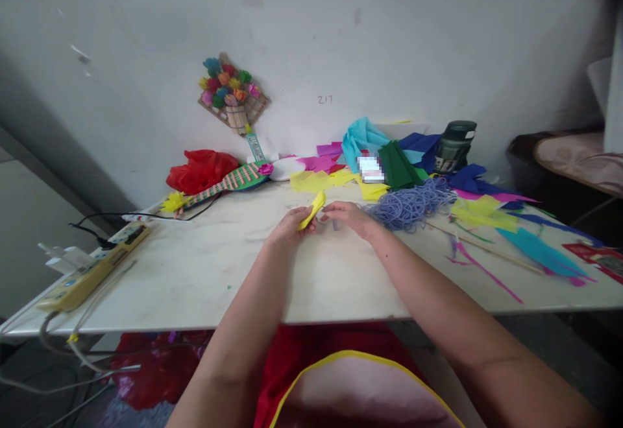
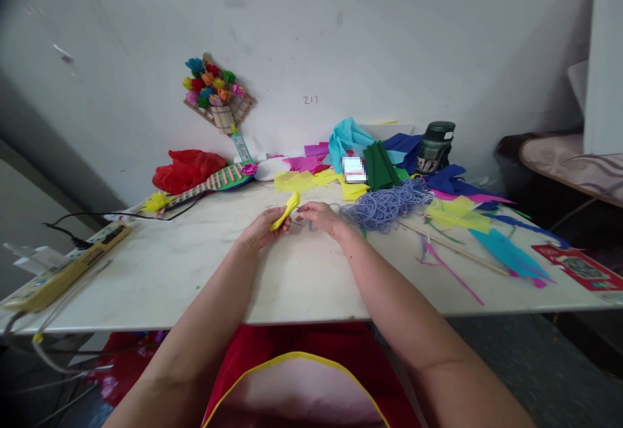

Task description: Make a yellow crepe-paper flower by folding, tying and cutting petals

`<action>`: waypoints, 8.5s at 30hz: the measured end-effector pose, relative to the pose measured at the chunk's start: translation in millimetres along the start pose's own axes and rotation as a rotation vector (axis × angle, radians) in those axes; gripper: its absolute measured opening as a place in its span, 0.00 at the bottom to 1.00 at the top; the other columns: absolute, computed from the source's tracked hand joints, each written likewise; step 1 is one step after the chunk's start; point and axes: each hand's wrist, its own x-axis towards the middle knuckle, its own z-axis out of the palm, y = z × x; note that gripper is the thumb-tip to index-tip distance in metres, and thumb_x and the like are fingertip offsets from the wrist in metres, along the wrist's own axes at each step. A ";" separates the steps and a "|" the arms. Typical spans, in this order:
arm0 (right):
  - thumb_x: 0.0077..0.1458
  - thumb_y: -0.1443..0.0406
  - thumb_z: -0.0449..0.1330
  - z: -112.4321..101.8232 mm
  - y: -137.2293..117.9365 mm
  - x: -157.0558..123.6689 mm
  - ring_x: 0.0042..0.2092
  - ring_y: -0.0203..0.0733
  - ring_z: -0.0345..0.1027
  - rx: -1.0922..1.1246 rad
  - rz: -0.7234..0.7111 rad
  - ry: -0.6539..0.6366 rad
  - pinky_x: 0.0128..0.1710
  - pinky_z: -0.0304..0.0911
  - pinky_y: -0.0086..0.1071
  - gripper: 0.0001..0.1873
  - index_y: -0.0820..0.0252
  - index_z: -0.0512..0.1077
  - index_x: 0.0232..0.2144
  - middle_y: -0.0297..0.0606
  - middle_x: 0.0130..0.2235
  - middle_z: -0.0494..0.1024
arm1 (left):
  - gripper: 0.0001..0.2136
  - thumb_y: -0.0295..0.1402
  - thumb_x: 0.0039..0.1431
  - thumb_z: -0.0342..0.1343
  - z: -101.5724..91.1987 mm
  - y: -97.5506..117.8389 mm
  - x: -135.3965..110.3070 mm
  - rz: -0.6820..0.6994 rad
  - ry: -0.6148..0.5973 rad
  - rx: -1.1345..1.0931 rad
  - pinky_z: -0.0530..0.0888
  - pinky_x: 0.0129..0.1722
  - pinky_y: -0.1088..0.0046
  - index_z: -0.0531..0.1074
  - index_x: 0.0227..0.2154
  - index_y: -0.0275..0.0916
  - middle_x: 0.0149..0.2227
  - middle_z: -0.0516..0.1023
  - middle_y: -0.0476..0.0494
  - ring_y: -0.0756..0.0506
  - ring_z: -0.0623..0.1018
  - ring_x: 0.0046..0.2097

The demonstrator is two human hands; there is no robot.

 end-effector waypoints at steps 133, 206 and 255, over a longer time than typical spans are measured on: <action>0.46 0.62 0.55 -6.3 -10.9 -4.3 0.26 0.31 0.55 -0.442 -0.255 -0.191 0.25 0.51 0.25 0.10 0.65 0.69 0.24 0.31 0.22 0.66 | 0.13 0.40 0.48 0.55 16.6 15.2 -12.0 -0.145 -0.330 0.528 0.63 0.21 0.76 0.68 0.26 0.32 0.22 0.68 0.47 0.53 0.67 0.21; 0.38 0.52 0.61 10.4 -6.8 -4.4 0.20 0.28 0.40 0.180 -0.094 0.193 0.18 0.36 0.28 0.19 0.62 0.65 0.18 0.26 0.16 0.51 | 0.10 0.37 0.48 0.53 21.5 3.2 -1.1 0.317 0.127 0.351 0.63 0.31 0.77 0.70 0.25 0.34 0.26 0.67 0.49 0.52 0.66 0.30; 0.37 0.59 0.65 -6.5 1.3 -5.6 0.16 0.24 0.38 0.419 0.096 -0.161 0.18 0.31 0.26 0.16 0.63 0.63 0.19 0.22 0.14 0.51 | 0.07 0.30 0.45 0.57 21.0 11.3 -10.0 -0.163 -0.197 0.005 0.44 0.15 0.83 0.64 0.25 0.34 0.17 0.49 0.57 0.60 0.49 0.16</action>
